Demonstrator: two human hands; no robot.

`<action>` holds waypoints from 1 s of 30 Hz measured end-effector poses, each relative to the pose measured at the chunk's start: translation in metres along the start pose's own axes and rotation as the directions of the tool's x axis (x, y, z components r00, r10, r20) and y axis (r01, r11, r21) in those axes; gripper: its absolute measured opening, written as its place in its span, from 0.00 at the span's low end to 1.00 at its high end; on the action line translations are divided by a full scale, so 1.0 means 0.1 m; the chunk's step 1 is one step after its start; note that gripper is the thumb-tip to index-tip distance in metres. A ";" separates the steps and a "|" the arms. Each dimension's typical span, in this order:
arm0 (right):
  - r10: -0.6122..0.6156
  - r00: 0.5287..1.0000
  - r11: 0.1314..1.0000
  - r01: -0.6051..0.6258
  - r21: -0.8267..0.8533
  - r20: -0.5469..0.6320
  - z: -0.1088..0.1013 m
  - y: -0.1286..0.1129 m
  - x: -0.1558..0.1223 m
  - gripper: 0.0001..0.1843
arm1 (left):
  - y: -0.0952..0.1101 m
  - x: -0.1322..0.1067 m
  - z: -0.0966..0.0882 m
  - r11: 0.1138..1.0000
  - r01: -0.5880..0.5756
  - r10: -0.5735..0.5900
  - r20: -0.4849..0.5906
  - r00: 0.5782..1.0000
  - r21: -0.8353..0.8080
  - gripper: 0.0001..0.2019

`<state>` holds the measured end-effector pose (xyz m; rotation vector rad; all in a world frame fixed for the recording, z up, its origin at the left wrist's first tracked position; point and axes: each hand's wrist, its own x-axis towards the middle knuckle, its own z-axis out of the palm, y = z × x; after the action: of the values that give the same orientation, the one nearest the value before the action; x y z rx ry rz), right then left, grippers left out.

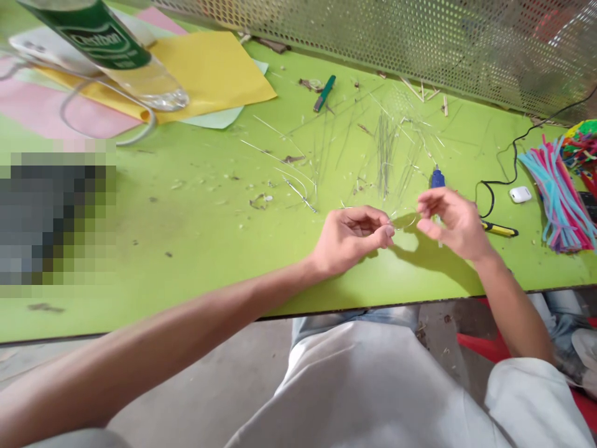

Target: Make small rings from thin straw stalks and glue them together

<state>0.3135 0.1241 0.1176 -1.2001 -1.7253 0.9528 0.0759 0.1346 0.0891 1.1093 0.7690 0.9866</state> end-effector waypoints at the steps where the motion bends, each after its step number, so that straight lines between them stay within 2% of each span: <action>1: -0.006 0.999 0.996 0.001 -0.093 -0.052 -0.15 0.02 0.02 0.20 | 0.00 0.01 0.00 1.000 0.011 -0.011 -0.010 1.000 -0.003 0.16; 2: -0.014 0.995 0.977 -0.008 -0.213 -0.101 -0.31 0.06 0.05 0.22 | 0.01 0.02 0.00 1.000 0.018 -0.018 -0.019 1.000 -0.006 0.16; 4: -0.016 0.990 0.884 -0.053 -0.465 -0.143 -0.59 0.16 0.09 0.28 | 0.00 0.03 -0.01 1.000 0.026 -0.026 -0.033 0.999 -0.006 0.15; 7: 0.127 0.990 0.690 -0.132 -0.711 -0.061 -0.84 0.30 0.16 0.35 | -0.01 0.03 -0.02 1.000 0.031 -0.031 -0.045 0.998 -0.002 0.14; 10: 0.263 0.963 0.583 -0.108 -0.805 0.061 -0.85 0.34 0.23 0.29 | -0.01 0.04 -0.03 1.000 0.018 -0.018 -0.041 0.999 -0.005 0.14; 14: 0.260 0.963 0.457 -0.057 -0.887 0.072 -0.69 0.26 0.28 0.22 | 0.00 0.06 -0.04 1.000 0.001 -0.002 -0.050 0.999 -0.015 0.14; 18: 0.089 0.996 0.360 -0.017 -0.933 0.017 -0.63 0.19 0.24 0.20 | -0.01 0.08 -0.05 0.999 -0.008 0.006 -0.063 0.998 -0.032 0.14; 21: -0.132 0.991 0.371 0.033 -0.928 -0.017 -0.65 0.18 0.18 0.16 | -0.02 0.09 -0.06 0.998 -0.005 0.001 -0.069 0.998 -0.060 0.15; 24: -0.361 0.931 0.506 0.154 -0.849 -0.047 -0.63 0.20 0.13 0.11 | -0.03 0.10 -0.07 0.995 0.000 -0.008 -0.080 0.997 -0.102 0.14; 26: -0.467 0.883 0.566 0.257 -0.783 -0.048 -0.58 0.22 0.09 0.11 | -0.04 0.11 -0.08 0.991 0.006 -0.017 -0.085 0.996 -0.130 0.14; 28: -0.547 0.837 0.556 0.356 -0.751 -0.009 -0.52 0.25 0.06 0.10 | -0.04 0.13 -0.09 0.987 0.019 -0.035 -0.097 0.995 -0.159 0.13; 30: -0.612 0.789 0.503 0.449 -0.738 0.063 -0.44 0.28 0.03 0.06 | -0.04 0.16 -0.10 0.981 0.042 -0.064 -0.112 0.992 -0.192 0.14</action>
<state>0.3628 0.1403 0.1096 -1.0274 -2.1783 -0.3034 0.0741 0.1521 0.0823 0.8683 0.7784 1.0637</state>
